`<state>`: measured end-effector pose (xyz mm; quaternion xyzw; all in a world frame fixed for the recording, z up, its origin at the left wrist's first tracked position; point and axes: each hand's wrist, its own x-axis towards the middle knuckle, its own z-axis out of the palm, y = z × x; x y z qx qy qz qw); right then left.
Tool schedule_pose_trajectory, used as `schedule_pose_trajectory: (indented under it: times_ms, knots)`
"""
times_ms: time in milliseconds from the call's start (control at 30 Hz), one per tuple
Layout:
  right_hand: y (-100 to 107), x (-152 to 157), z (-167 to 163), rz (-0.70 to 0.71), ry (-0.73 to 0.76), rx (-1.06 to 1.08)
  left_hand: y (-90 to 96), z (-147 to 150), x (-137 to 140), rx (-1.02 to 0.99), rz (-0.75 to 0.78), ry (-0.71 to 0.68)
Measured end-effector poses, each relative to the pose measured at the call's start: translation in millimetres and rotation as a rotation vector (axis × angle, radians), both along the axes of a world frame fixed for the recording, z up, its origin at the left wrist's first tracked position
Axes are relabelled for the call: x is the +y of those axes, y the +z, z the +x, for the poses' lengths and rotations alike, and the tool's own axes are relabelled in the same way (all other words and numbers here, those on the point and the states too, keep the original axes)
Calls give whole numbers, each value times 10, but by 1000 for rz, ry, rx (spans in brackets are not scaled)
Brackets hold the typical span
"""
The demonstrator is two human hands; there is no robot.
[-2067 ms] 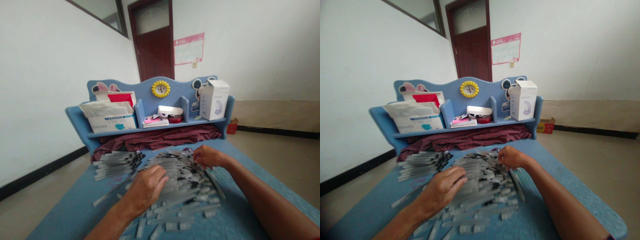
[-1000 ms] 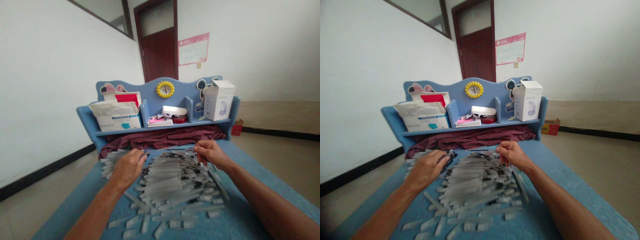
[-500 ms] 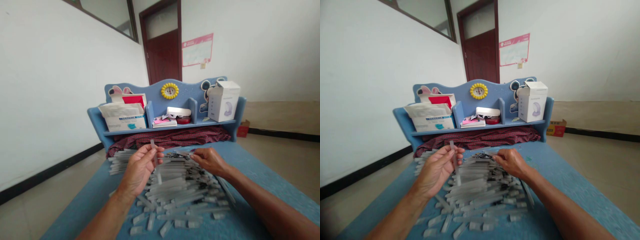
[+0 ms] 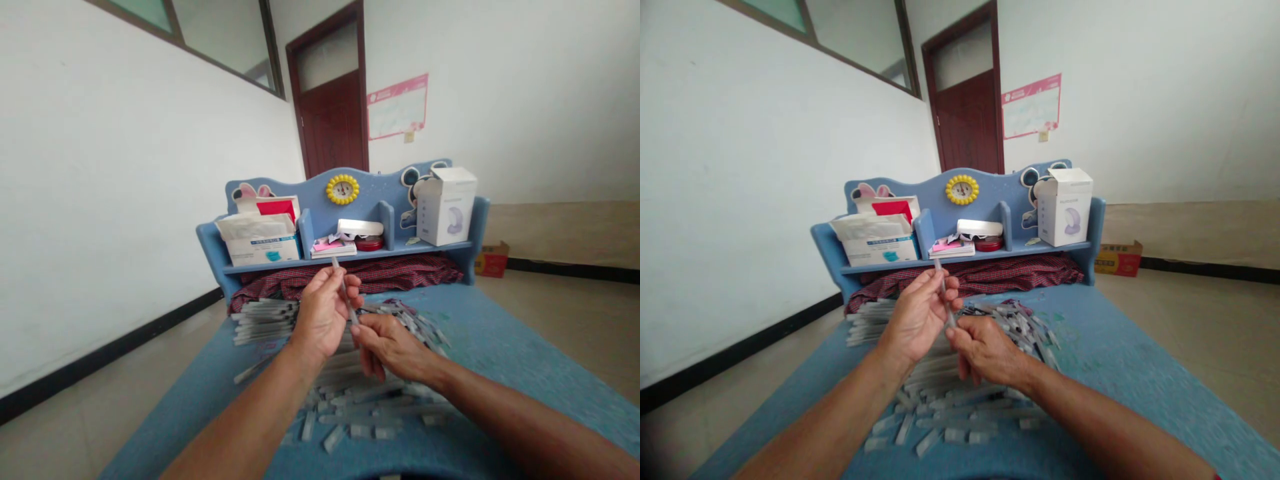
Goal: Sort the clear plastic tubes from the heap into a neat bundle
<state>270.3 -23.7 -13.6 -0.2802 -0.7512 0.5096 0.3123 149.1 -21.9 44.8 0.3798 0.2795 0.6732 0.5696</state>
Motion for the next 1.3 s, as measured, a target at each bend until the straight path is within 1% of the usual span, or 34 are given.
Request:
schedule_pose_trajectory:
  times_ms: [33, 100, 200, 267, 300, 367, 400, 433, 467, 500, 533, 567, 600, 633, 667, 733, 767, 833, 900, 1000, 1100, 1167, 1233, 1300]
  knots:
    - [59, 20, -10, -17, -23, 5, 58, 30, 68, -30, -19, 56]
    - [221, 83, -26, -8, -74, -8, 182, 91, 225, -69, -39, 130]
    - [504, 178, -38, 40, -162, -21, 377, 194, 473, -76, -55, 188]
    - [641, 175, -26, 76, -223, -4, 523, 236, 622, -56, -53, 228]
    - [676, 145, -9, 90, -226, -15, 604, 230, 685, -44, -41, 259]
    - [665, 45, 56, 114, -161, -114, 766, 146, 774, -13, 4, 346]
    - [625, -7, 106, 134, -87, -208, 834, 72, 794, 6, 33, 399]
    - [567, -47, 167, 172, -48, -300, 880, -15, 795, 32, 66, 446]
    - [502, -65, 237, 231, -86, -387, 895, -104, 775, 66, 105, 487]
    - [435, -57, 312, 337, -195, -449, 872, -185, 738, 112, 146, 508]
    - [372, -24, 386, 464, -319, -527, 809, -252, 687, 178, 181, 505]
    - [317, 31, 455, 551, -409, -615, 707, -299, 627, 310, 227, 468]
    - [271, 100, 513, 598, -440, -708, 575, -328, 564, 732, 356, 385]
    - [232, 176, 557, 616, -460, -794, 424, -343, 505, 1136, 479, 282]
    - [199, 251, 585, 612, -461, -862, 266, -347, 453, 1274, 515, 201]
    - [137, 382, 599, 583, -459, -934, -24, -345, 386, 1428, 556, 111]
    - [105, 436, 592, 571, -462, -944, -142, -347, 371, 1467, 563, 84]
    - [34, 523, 572, 545, -455, -949, -309, -365, 372, 1554, 576, 48]
    - [-41, 598, 566, 521, -454, -952, -403, -395, 391, 1625, 581, 23]
    - [-140, 701, 594, 491, -450, -941, -475, -427, 412, 1691, 589, -4]
    - [-195, 790, 639, 470, -428, -903, -504, -448, 411, 1715, 597, -17]
    - [-201, 837, 666, 456, -424, -869, -484, -498, 406, 1714, 599, -6]
    - [-198, 873, 692, 451, -430, -836, -422, -608, 397, 1707, 574, 45]
    - [-208, 899, 719, 449, -448, -784, -328, -785, 382, 1720, 506, 99]
